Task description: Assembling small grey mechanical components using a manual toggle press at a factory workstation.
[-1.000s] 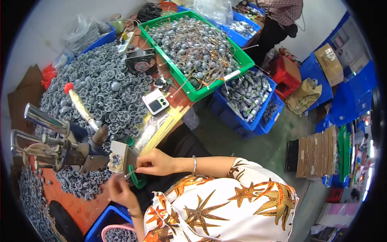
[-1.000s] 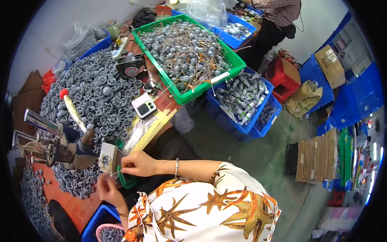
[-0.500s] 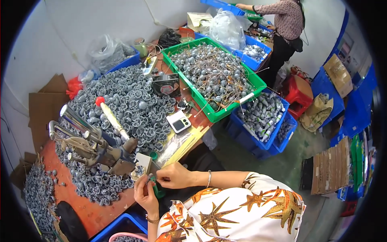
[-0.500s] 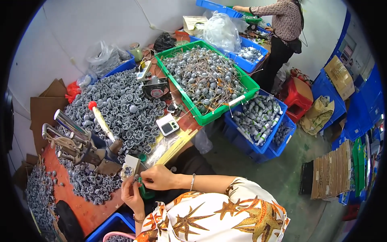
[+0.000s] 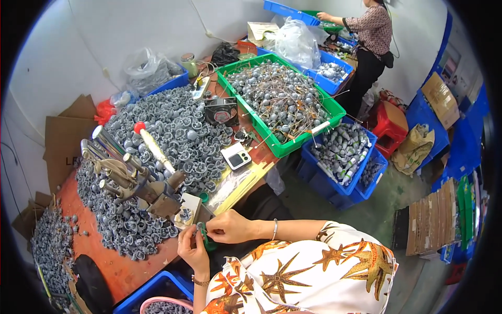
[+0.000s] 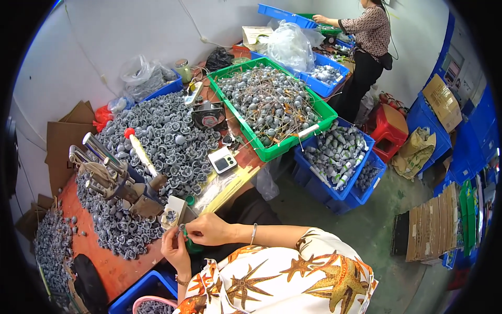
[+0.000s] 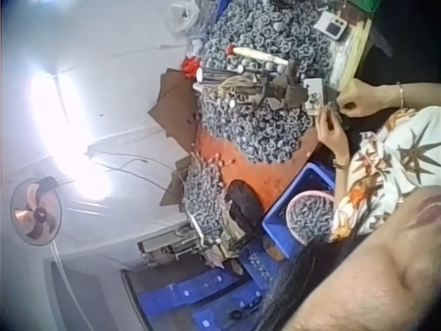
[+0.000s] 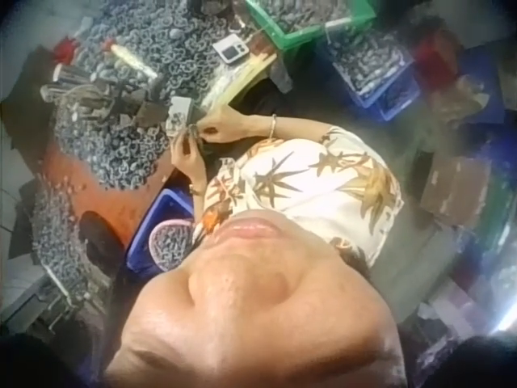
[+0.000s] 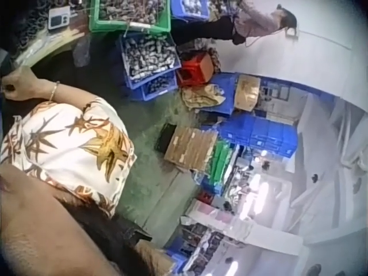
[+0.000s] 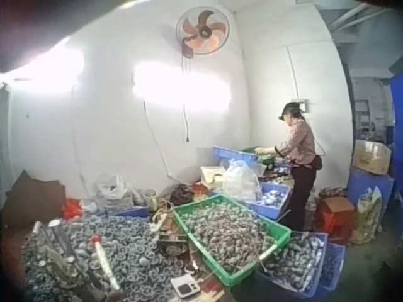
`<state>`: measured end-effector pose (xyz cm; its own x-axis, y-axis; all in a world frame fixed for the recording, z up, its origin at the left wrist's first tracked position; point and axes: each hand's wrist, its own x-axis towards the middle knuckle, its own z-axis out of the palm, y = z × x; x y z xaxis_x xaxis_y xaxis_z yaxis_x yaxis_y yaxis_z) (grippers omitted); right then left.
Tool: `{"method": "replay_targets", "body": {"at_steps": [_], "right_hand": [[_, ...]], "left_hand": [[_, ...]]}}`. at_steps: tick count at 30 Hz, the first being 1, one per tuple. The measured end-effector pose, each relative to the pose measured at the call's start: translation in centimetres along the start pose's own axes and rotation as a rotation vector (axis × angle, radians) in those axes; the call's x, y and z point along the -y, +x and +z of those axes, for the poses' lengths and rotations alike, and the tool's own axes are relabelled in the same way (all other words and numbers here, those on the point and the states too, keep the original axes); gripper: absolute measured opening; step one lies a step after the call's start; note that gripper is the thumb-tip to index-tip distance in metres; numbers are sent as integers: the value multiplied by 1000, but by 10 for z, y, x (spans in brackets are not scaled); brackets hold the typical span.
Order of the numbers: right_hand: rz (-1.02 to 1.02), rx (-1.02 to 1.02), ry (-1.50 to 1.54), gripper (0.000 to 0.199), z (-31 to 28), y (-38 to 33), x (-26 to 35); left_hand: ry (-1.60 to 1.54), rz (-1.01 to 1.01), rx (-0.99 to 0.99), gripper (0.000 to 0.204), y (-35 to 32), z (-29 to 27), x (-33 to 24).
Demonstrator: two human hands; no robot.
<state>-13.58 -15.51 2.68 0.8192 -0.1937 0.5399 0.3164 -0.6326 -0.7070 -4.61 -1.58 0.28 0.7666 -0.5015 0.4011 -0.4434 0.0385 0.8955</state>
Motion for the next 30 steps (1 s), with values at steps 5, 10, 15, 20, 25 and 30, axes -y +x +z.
{"method": "replay_targets", "body": {"at_steps": [5,10,15,20,25,30], "right_hand": [[-25,64,0,13,2,-5,-2],[-3,77,-25,13,0,-6,1],[90,114,-28,11,-2,-8,-5],[41,87,77,10,2,-7,-3],[167,54,152,12,0,-3,-8],[260,73,463,16,7,0,-5]], "left_hand": [[73,41,27,17,-4,-5,-4],[191,116,47,22,-4,-8,-7],[-216,-188,65,20,-8,-13,-2],[-269,-257,109,17,-10,-8,-9],[-537,-380,64,18,-7,-5,-11],[-509,-347,97,20,-12,-4,3]]}}
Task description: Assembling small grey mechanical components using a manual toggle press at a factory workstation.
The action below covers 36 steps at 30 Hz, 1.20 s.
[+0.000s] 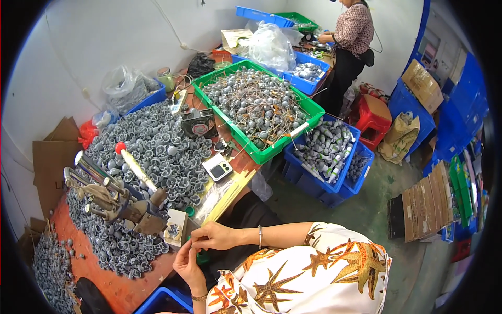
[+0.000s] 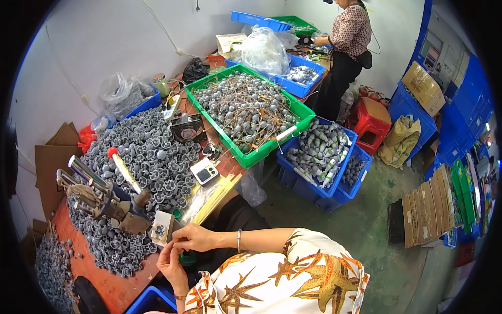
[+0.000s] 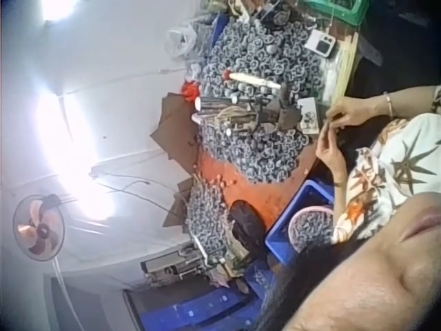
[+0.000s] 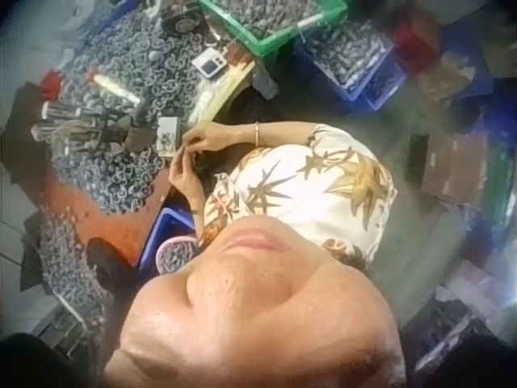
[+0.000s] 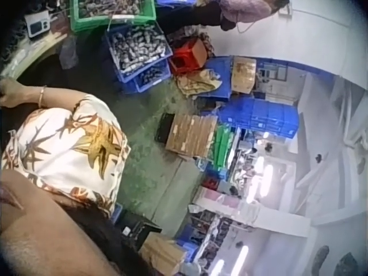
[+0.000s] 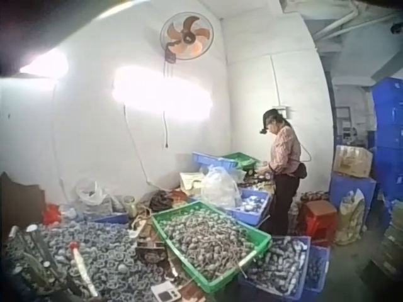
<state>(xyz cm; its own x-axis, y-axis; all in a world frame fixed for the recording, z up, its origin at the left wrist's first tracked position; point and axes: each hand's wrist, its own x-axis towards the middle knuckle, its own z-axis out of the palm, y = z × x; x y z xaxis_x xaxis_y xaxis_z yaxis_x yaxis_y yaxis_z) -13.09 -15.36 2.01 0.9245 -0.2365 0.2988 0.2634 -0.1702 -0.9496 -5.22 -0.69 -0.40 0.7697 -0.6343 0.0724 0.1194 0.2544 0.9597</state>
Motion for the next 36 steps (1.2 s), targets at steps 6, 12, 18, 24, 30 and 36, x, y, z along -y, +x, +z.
{"method": "replay_targets", "body": {"at_steps": [6,12,18,24,30,36], "right_hand": [[9,-2,-61,18,3,-1,-8],[151,14,156,19,-1,-1,-14],[775,112,942,23,-5,6,-14],[452,-31,523,18,-10,6,-28],[196,-64,5,14,-7,18,-34],[93,89,-103,13,6,32,-20]], "left_hand": [[-62,62,-55,18,5,-3,-4],[292,177,-1,18,6,-1,-11],[773,607,78,14,7,6,-12],[811,622,-394,16,0,-15,-31],[1091,556,-489,18,2,-62,-40],[1122,426,-58,29,8,-8,-55]]}}
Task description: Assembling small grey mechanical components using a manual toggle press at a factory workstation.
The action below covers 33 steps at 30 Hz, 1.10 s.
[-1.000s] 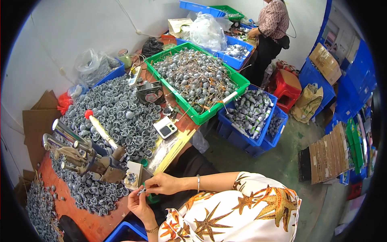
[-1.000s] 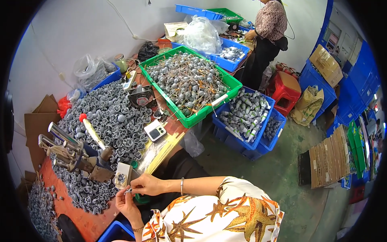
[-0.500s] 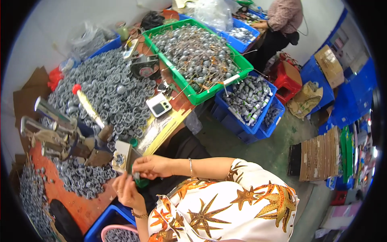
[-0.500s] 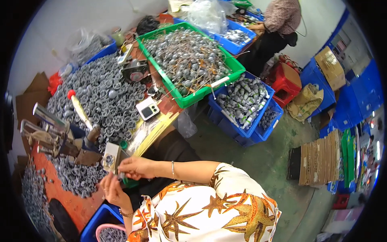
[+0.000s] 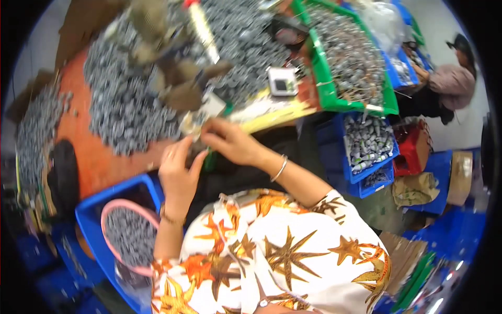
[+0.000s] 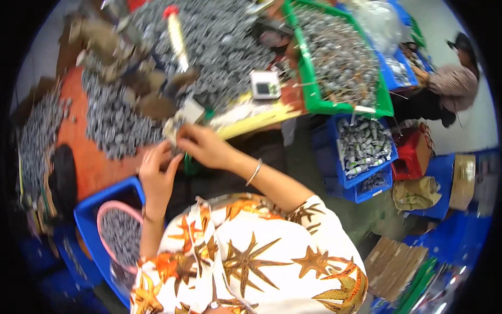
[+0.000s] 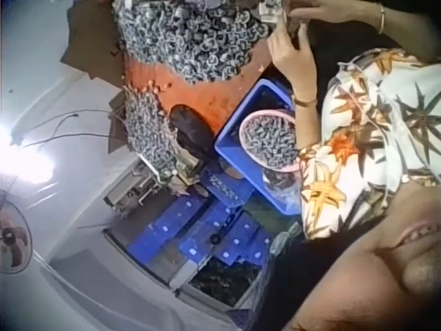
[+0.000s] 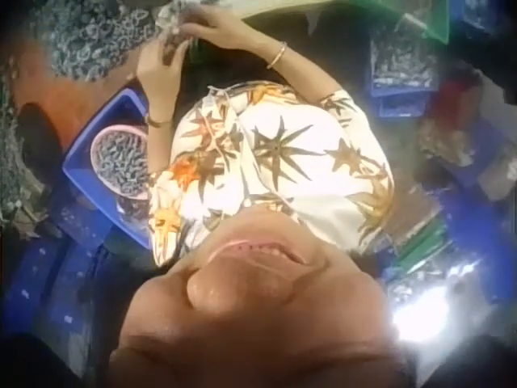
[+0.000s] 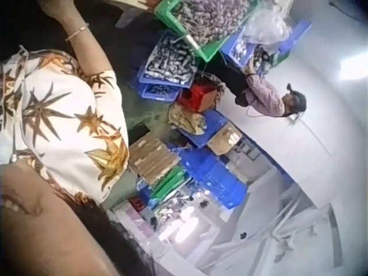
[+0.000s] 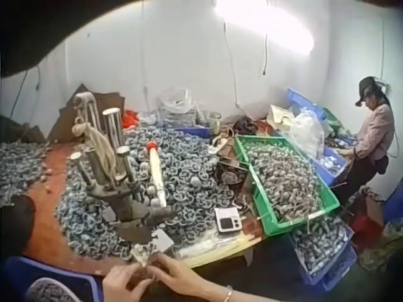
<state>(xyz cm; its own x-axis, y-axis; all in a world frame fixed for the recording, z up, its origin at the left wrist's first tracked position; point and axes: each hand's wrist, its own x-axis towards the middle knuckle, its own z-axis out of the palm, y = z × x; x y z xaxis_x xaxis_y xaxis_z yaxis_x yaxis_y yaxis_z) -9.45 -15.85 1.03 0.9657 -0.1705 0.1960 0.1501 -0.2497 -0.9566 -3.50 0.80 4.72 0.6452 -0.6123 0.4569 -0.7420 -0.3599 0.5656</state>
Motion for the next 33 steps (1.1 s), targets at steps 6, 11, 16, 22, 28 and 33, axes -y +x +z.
{"method": "replay_targets", "body": {"at_steps": [6,11,16,22,28,33], "right_hand": [[155,-45,209,16,15,10,-14],[112,-200,-158,17,19,17,-22],[-51,-338,-595,14,24,20,-14],[-94,-282,-692,14,24,18,-12],[-20,-353,-303,14,-20,30,-19],[-139,-446,59,18,-82,97,5]], "left_hand": [[-382,-280,-42,16,-3,23,17],[-254,-270,-123,15,4,38,41],[-193,-261,-150,13,17,44,42],[-296,-275,-105,17,21,42,46],[-244,-247,-33,17,22,35,50],[-201,-183,-108,17,21,43,51]]}}
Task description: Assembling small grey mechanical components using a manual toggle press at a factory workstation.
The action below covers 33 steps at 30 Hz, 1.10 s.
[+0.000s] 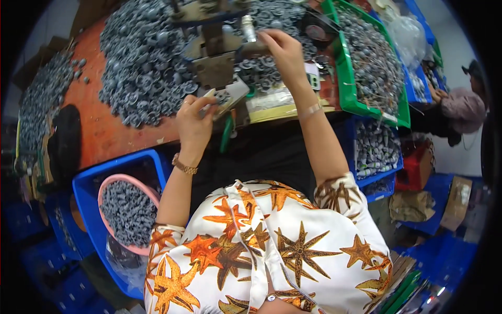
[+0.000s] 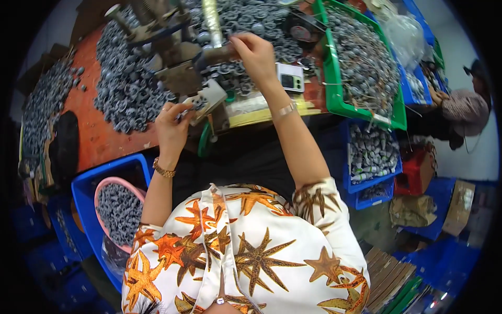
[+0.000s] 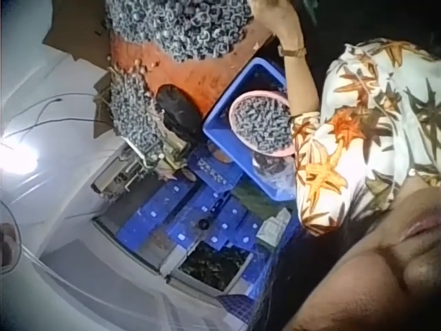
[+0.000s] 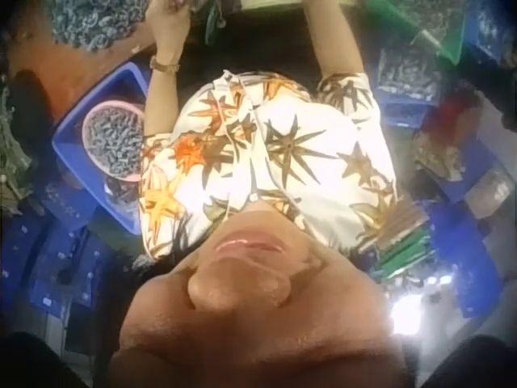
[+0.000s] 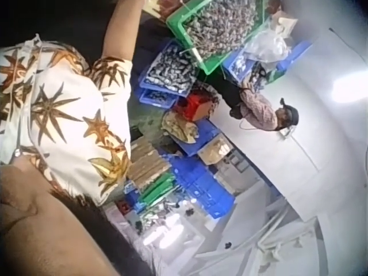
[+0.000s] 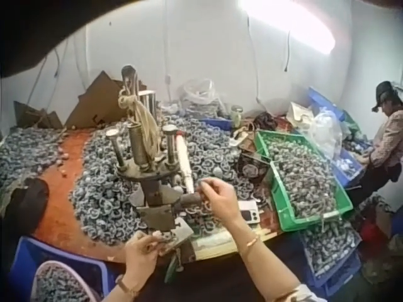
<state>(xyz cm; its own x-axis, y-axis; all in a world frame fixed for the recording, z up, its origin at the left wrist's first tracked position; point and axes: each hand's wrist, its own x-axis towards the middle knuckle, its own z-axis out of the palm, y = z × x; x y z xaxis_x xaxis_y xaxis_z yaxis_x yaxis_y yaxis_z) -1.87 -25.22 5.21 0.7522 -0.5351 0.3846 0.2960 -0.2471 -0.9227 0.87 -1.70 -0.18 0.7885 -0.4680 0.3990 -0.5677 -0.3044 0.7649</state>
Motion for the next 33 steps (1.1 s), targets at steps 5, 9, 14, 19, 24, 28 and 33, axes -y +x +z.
{"method": "replay_targets", "body": {"at_steps": [5,9,14,19,24,28,33], "right_hand": [[153,202,352,23,31,92,12],[-314,135,280,22,31,42,94],[-825,-13,-83,20,12,-107,68],[-849,256,-275,29,-21,-81,109],[-514,-127,-370,13,-97,-1,108],[-388,-456,-1116,21,-230,68,32],[413,-246,-1658,36,-341,64,18]], "left_hand": [[142,45,3,16,3,3,0],[109,11,15,16,1,-4,-4],[47,49,20,11,4,1,-6],[160,90,48,11,-3,-8,-5],[32,-15,353,16,-27,-27,-19],[-681,-443,713,24,-51,-33,-69],[-832,-514,305,27,-19,-87,-37]]}}
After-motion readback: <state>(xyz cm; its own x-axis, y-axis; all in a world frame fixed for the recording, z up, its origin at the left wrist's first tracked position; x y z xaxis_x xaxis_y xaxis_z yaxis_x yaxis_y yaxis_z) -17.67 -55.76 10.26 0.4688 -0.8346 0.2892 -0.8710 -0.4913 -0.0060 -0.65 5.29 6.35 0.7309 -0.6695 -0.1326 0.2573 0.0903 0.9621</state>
